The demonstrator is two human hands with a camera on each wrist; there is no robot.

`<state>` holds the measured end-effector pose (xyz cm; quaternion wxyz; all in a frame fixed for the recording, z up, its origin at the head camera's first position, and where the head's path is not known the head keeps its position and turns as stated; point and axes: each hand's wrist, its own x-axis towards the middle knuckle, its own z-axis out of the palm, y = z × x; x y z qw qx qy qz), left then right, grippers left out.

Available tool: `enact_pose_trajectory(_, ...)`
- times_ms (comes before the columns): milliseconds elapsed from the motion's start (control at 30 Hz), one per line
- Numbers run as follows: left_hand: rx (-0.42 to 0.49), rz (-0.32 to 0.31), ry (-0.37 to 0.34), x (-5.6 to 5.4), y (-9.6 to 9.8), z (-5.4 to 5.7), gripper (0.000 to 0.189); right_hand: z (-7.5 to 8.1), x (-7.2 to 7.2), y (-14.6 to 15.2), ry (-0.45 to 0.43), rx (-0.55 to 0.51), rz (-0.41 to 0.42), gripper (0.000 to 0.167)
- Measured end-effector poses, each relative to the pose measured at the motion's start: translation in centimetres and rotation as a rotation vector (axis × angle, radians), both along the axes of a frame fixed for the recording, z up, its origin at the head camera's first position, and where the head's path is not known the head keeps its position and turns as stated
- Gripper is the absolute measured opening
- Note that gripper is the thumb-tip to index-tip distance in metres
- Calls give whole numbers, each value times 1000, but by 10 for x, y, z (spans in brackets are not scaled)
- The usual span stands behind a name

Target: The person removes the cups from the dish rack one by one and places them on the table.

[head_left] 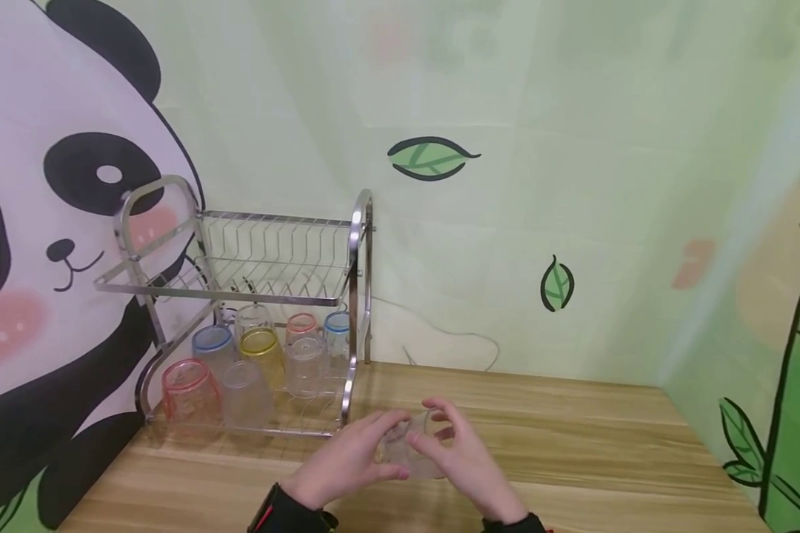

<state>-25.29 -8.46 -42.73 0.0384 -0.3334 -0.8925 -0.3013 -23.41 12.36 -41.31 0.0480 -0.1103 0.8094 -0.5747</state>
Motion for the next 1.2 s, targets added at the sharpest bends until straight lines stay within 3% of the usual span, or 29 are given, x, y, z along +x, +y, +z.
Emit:
enact_pose_trajectory(200,-14,5,-26,0,-6,5,58,0,-6,3,51,57,50,60)
enact_pose_trajectory(300,-11,2,-37,1,-11,11,53,3,-17,10,113,152,91,61)
enact_pose_trajectory(467,32,22,-52,-1,-31,24,50,15,-44,15,225,344,159,62)
enact_pose_trajectory(767,91,148,3,-3,-77,37,44,23,-97,6,320,645,250,60)
enact_pose_trajectory(1000,-96,243,61,-12,-110,50,44,20,-134,-5,271,819,297,60)
enact_pose_trajectory(1200,-366,389,264,-32,-131,53,41,11,-158,-15,231,863,256,55)
